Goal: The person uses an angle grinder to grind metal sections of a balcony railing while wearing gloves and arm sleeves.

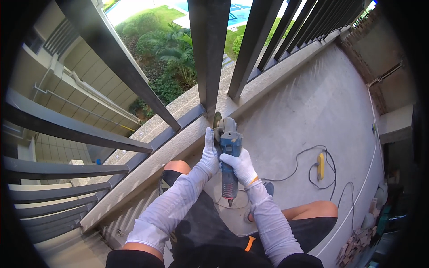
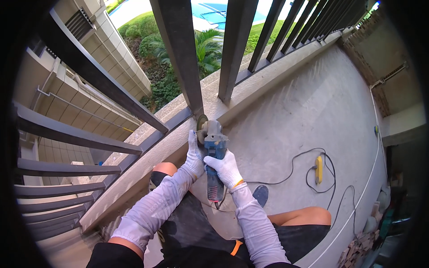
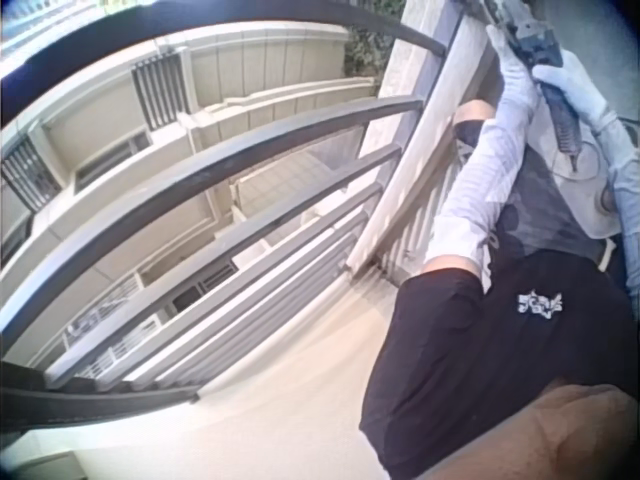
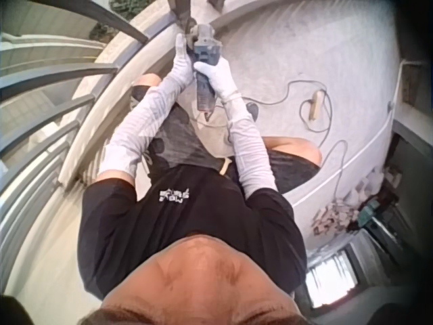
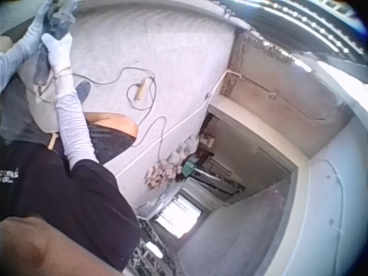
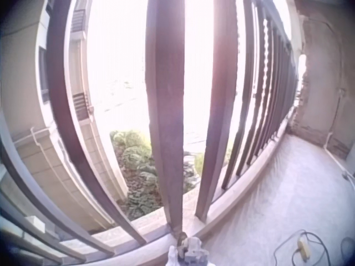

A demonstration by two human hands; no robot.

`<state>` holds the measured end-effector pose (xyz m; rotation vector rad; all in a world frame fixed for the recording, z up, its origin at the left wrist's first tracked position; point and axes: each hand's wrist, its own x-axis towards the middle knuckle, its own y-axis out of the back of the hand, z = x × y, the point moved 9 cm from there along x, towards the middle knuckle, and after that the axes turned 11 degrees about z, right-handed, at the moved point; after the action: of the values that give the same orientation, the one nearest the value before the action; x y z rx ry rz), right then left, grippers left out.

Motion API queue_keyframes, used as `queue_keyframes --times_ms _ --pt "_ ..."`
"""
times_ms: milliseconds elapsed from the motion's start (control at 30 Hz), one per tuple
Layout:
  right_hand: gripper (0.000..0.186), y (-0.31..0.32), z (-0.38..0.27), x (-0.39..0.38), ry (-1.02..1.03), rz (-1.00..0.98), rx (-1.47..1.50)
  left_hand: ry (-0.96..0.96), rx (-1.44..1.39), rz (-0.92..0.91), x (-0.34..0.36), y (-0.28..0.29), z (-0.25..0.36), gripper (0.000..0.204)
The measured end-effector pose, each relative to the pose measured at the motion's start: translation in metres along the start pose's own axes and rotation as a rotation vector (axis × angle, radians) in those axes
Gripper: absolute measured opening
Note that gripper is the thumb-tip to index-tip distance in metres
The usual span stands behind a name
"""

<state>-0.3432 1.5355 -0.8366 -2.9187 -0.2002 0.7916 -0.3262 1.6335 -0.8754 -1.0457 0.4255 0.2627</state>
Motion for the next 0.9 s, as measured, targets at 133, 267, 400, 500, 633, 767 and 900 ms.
queue_keyframes --times_ms 133,267,400,500,633,767,900 --pt "0.035 -0.003 -0.002 -0.002 0.031 0.013 -0.077 0.043 -0.073 -0.029 -0.004 -0.004 0.003 0.098" --pt "0.04 0.004 -0.001 0.001 0.064 0.069 -0.156 0.043 -0.103 -0.035 -0.005 -0.009 0.008 0.098" --pt "0.056 0.009 -0.015 -0.001 0.27 0.18 -0.428 0.137 -0.221 0.124 0.0 0.002 0.004 0.091" --pt "0.062 0.016 -0.019 0.0 0.285 0.237 -0.551 0.214 -0.211 0.081 -0.005 -0.004 0.004 0.095" --pt "0.064 0.014 -0.021 0.002 0.309 0.299 -0.652 0.282 -0.258 0.029 -0.006 0.002 -0.002 0.1" --pt "0.063 0.001 -0.025 0.01 0.239 0.307 -0.885 0.348 -0.204 0.159 -0.018 0.036 -0.031 0.107" --pt "0.048 -0.01 -0.001 0.03 0.229 0.216 -1.112 0.089 0.464 0.439 -0.028 0.045 -0.007 0.059"
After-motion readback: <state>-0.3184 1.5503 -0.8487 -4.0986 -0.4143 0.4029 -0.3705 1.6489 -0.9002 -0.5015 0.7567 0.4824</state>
